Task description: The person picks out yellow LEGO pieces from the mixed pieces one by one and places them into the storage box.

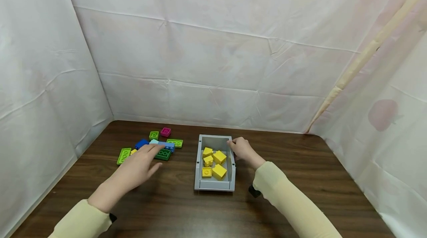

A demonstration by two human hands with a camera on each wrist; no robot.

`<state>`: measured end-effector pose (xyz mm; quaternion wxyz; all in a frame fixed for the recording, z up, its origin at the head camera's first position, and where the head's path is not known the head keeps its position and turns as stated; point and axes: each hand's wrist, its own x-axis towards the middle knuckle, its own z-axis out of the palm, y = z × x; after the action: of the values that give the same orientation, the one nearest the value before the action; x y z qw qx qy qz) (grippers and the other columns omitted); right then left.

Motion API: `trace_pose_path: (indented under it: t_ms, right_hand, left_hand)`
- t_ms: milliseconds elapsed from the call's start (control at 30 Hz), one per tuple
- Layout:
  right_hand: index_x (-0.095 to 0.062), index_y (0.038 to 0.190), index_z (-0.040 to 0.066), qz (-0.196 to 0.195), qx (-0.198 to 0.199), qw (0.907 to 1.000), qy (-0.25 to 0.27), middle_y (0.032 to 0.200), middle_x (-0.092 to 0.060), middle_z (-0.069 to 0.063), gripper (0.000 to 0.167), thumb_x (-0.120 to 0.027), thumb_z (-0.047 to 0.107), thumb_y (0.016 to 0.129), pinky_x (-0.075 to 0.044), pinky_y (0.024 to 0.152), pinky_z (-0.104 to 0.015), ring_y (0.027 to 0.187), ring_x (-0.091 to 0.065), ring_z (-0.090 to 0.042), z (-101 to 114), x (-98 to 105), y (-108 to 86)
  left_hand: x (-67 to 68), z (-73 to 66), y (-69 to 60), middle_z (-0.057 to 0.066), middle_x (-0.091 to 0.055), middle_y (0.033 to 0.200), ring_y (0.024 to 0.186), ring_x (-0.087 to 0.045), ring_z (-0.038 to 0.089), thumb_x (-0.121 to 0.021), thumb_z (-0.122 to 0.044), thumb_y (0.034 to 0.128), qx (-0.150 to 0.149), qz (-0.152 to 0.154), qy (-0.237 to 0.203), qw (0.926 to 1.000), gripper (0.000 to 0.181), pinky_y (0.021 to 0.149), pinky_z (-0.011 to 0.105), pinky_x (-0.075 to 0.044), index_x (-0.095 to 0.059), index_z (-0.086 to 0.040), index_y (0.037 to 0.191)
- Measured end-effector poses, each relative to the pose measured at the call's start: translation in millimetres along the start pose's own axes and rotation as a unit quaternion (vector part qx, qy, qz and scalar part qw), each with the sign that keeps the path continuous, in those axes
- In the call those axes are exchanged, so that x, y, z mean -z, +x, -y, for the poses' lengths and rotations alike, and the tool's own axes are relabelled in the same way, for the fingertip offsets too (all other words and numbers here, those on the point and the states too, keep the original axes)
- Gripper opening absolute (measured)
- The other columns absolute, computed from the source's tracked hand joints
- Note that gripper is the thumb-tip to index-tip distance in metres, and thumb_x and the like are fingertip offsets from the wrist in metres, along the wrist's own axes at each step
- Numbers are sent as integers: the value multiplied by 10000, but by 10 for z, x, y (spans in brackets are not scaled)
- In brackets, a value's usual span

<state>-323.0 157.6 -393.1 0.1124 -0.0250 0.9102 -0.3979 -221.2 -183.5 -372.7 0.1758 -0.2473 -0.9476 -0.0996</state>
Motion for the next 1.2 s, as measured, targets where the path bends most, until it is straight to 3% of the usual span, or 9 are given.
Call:
trace_pose_path:
  t_ms: [233, 567, 933, 1200]
  right_hand:
    - [-663, 1032, -29, -17, -13, 10000, 49, 811, -620, -111, 356, -470, 268, 998, -575, 607, -324, 672, -608, -167, 12, -9, -6]
    - [-663, 1043, -32, -7, 14, 10000, 17, 838, -636, -111, 356, -470, 264, 999, -577, 608, -331, 690, -629, -167, 20, -8, -21]
    - [-650, 1108, -45, 40, -31, 9999, 104, 927, -655, -157, 373, -473, 265, 998, -579, 612, -330, 659, -639, -150, 23, 9, -20]
    - [-653, 1103, -44, -39, -51, 10000, 35, 905, -650, -130, 362, -475, 253, 996, -576, 594, -322, 673, -629, -154, 34, -2, -26]
  left_hand:
    - [19, 173, -138, 194, -571, 1233, 1155, -541, 368, -733, -224, 824, 417, 213, -81, 9989, 547, 920, 514, -472, -533, 6, 1278]
    - [5, 429, -284, 252, -584, 1177, 1091, -560, 411, -750, -188, 799, 904, 236, -61, 9956, 562, 868, 541, -486, -520, 58, 1250]
    - [-28, 633, -334, 377, -520, 1200, 1110, -487, 536, -726, -236, 814, 1812, 965, -214, 9785, 555, 871, 627, -433, -539, 124, 1191]
    - [-68, 754, -307, 334, -596, 1064, 931, -606, 435, -698, -243, 833, 2056, 1446, -201, 9677, 487, 760, 556, -500, -582, 134, 1118]
